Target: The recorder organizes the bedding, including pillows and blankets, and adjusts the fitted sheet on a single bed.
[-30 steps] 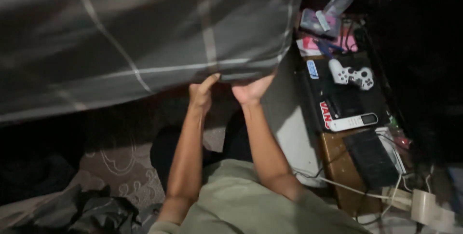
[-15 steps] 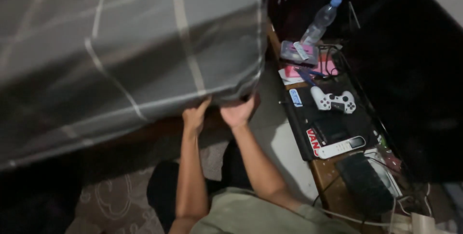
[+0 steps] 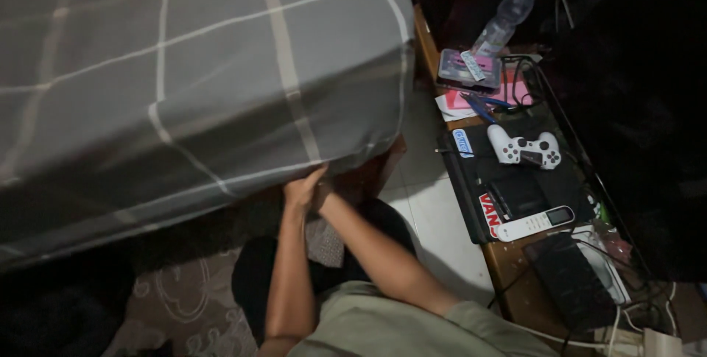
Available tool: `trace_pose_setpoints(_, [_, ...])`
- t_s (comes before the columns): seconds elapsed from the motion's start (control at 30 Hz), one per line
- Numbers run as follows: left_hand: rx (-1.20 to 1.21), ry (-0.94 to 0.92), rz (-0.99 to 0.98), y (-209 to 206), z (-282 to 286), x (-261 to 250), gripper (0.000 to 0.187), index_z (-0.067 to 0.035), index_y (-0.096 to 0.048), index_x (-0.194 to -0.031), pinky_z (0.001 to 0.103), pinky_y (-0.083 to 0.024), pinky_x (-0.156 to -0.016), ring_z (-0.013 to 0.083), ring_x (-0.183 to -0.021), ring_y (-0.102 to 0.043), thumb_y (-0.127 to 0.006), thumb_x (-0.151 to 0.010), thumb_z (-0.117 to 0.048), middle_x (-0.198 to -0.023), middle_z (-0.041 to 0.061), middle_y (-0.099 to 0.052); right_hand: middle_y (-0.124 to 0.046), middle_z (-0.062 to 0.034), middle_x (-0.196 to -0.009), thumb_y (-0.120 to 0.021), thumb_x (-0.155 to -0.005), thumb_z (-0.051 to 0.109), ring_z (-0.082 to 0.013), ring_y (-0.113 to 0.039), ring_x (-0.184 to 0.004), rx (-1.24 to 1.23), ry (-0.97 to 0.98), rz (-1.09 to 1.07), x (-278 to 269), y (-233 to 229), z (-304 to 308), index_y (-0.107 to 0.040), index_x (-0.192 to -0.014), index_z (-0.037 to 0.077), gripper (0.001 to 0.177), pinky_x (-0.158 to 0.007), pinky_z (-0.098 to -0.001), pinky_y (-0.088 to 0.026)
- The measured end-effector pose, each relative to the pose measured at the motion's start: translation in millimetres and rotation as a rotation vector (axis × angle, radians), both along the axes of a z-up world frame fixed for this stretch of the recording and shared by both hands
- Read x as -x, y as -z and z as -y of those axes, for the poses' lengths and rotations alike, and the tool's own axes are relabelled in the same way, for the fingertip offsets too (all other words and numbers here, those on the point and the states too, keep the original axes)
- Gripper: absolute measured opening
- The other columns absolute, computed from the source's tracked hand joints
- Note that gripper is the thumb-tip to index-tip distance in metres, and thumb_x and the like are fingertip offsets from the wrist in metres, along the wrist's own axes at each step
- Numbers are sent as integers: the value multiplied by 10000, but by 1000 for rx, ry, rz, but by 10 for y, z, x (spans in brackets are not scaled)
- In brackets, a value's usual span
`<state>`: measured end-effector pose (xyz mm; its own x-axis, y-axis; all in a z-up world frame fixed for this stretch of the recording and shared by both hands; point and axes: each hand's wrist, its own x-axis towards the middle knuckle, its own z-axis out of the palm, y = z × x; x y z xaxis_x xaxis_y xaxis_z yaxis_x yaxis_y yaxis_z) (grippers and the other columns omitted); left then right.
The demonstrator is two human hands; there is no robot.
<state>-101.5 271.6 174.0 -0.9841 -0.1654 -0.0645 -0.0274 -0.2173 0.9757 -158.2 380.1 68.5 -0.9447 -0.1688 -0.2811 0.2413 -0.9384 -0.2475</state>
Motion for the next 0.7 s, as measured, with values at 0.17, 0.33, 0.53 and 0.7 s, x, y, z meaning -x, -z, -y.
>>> trace_pose_setpoints(0.17, [-39, -8, -22, -217, -81, -25, 573, 24, -695, -1236, 359, -497, -1026, 255, -1142, -650, -890, -751, -209, -1251, 122, -700, -559, -75, -1420, -508, -1069, 396, -260, -519, -1301, -140, 13, -5, -174, -441, -327, -520, -1408, 96, 453, -1149, -434, -408])
trace_pose_setpoints(0.33, [-73, -26, 177, -367, -93, -88, 532, 28, -720, -1194, 358, -497, -1026, 250, -1123, -674, -882, -738, -194, -1228, 115, -721, -600, -83, -1380, -454, -1038, 316, -265, -549, -1278, -211, 198, 1, -585, -1334, -664, -573, -1353, 74, 415, -1114, -445, -429])
trace_pose_setpoints(0.53, [-119, -34, 84, -293, -103, -100, 481, 33, -725, -1176, 341, -484, -1043, 247, -1127, -671, -872, -748, -133, -1220, 117, -719, -592, -123, -1360, -414, -1062, 225, -292, -549, -1273, 19, 321, -55, -630, -1555, -778, -535, -1338, 28, 360, -1133, -464, -430])
trace_pose_setpoints(0.7, [-102, -25, -4, -374, -94, -157, 462, 9, -717, -1183, 338, -494, -1016, 239, -1103, -668, -861, -766, -130, -1197, 97, -710, -451, -48, -1545, -400, -1069, 308, -235, -439, -1404, -121, 251, -73, -574, -1574, -685, -412, -1519, 106, 493, -1185, -427, -376])
